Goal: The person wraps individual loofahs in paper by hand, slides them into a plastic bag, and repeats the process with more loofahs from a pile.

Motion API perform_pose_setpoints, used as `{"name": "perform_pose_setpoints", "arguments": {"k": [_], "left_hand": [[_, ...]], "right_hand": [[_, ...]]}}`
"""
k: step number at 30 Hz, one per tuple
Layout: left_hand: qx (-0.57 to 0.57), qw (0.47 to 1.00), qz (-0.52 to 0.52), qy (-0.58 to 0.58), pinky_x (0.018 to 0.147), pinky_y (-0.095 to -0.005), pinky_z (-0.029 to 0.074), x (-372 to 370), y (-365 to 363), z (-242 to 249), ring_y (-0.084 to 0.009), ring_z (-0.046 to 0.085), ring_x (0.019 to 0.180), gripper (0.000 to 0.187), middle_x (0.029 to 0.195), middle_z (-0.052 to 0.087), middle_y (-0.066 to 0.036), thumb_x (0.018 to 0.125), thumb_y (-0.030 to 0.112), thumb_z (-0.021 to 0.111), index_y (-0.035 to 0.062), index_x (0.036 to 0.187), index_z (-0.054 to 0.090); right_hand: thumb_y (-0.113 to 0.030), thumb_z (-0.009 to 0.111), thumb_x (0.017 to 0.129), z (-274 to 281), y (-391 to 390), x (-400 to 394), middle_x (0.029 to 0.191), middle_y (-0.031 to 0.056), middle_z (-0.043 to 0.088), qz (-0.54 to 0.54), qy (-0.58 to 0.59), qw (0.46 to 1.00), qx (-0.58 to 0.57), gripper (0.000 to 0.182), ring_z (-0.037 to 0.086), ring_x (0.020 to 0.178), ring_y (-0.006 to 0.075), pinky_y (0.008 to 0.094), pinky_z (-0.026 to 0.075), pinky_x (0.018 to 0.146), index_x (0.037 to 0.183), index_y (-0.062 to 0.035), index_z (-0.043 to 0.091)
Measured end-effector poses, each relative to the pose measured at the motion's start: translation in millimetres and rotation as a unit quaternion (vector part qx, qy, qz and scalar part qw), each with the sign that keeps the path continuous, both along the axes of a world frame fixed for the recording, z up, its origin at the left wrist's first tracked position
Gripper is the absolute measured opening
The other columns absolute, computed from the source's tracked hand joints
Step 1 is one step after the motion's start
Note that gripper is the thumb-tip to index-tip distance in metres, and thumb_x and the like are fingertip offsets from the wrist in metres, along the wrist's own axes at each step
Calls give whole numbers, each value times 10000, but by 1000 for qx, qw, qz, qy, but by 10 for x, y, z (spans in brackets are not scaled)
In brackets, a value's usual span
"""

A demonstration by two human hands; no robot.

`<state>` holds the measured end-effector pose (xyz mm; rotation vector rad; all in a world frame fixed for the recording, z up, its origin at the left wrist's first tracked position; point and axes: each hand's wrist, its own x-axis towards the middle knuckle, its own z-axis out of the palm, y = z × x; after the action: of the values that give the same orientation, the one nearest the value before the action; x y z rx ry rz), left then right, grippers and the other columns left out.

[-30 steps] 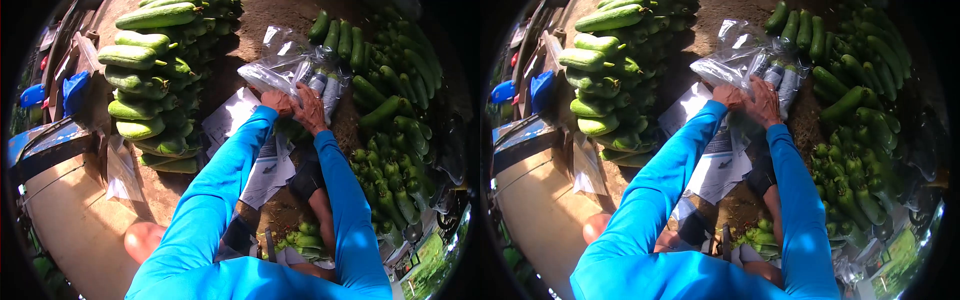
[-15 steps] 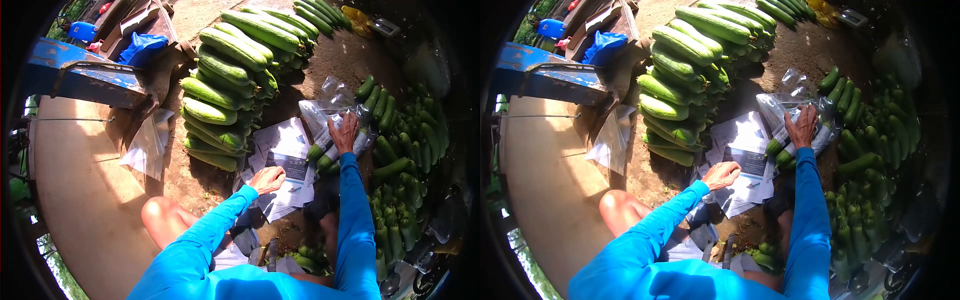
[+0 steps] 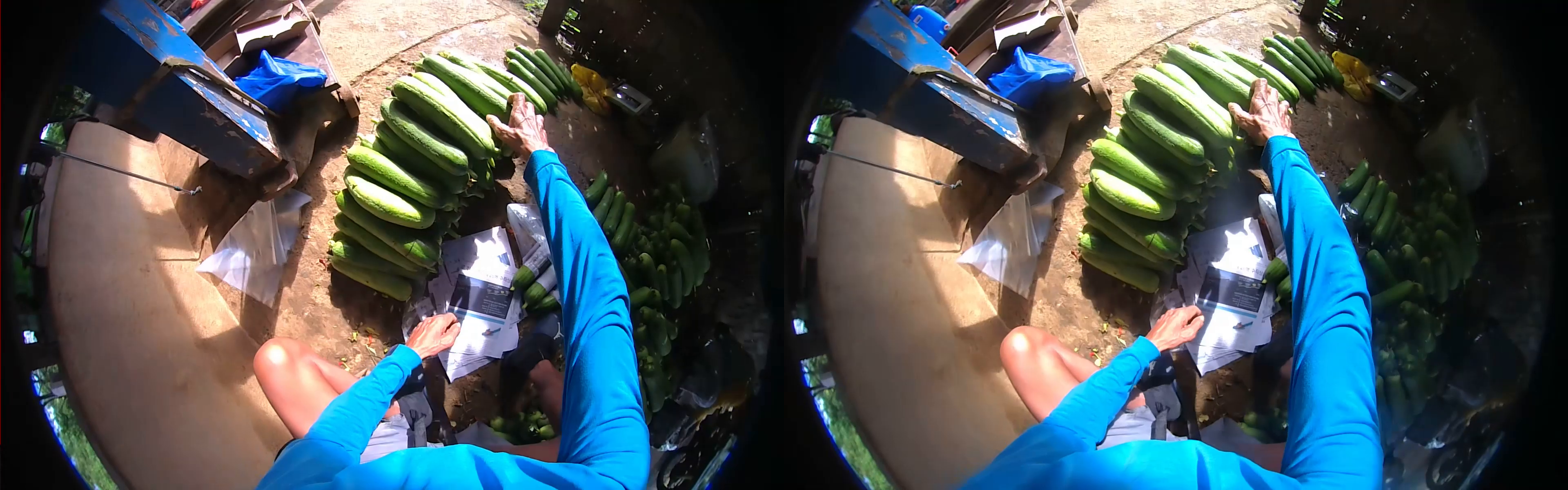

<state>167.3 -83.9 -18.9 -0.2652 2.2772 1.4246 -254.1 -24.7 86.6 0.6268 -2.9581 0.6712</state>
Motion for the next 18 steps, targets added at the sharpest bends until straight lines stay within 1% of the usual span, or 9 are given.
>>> {"name": "perform_pose_setpoints", "arguments": {"k": [3,6,8,10,12,13,14,16,18], "left_hand": [[3,1000,-8,24,710,-482,486,-27,43,32,-410,639,812,284,835,657,-216,918,281,527,8,882,593],[19,999,-14,44,719,-491,483,-77,55,76,-418,638,826,267,820,646,-218,915,259,529,2,859,573],[26,998,-18,50,734,-486,486,-107,53,109,-414,637,838,251,823,641,-211,922,249,532,7,882,584],[45,997,17,58,750,-478,491,-143,37,177,-406,638,846,253,848,646,-203,931,257,535,13,914,597],[60,996,29,66,754,-456,504,-202,4,238,-392,644,852,243,889,663,-193,945,250,539,22,959,620],[67,992,43,99,748,-449,508,-233,-17,266,-386,646,846,225,886,663,-191,945,228,543,21,974,625],[76,987,58,130,743,-441,512,-257,-31,311,-380,648,840,209,883,663,-189,944,207,548,19,988,631],[38,972,70,223,763,-430,519,-377,-118,533,-352,646,850,168,910,655,-170,922,143,579,21,1022,636],[-58,941,65,326,798,-407,517,-523,-252,795,-312,632,862,253,939,642,-146,897,134,626,23,1124,630]], "right_hand": [[-608,688,798,48,39,-111,1343,229,471,0,-33,991,132,807,483,1248,435,522,426,1031,1357,-77,450],[-604,715,761,142,81,-208,1247,228,545,38,-41,991,123,760,534,1218,375,470,456,1004,1245,-30,595],[-637,738,696,301,55,-201,1293,233,554,34,-80,990,107,796,545,1233,354,443,468,1006,1192,-25,625],[-662,756,664,385,138,-125,1259,224,598,19,-91,992,83,864,576,1196,359,433,471,997,1231,-23,630],[-615,700,780,379,272,-60,1097,156,685,129,-92,974,-162,749,649,1006,296,386,510,896,1292,-70,651],[-547,654,862,425,393,-48,1059,82,682,142,-245,929,-236,567,635,910,186,356,518,787,1214,-104,703],[-547,654,862,427,492,88,1059,82,682,139,-246,930,-234,567,635,910,186,356,518,787,1214,-104,703],[-503,675,876,457,733,418,862,-6,589,32,-345,874,-341,452,582,826,103,294,464,649,1110,-117,699],[-476,685,871,521,1068,953,845,4,576,6,-320,861,-395,476,574,757,98,306,461,595,1155,-94,660]]}}
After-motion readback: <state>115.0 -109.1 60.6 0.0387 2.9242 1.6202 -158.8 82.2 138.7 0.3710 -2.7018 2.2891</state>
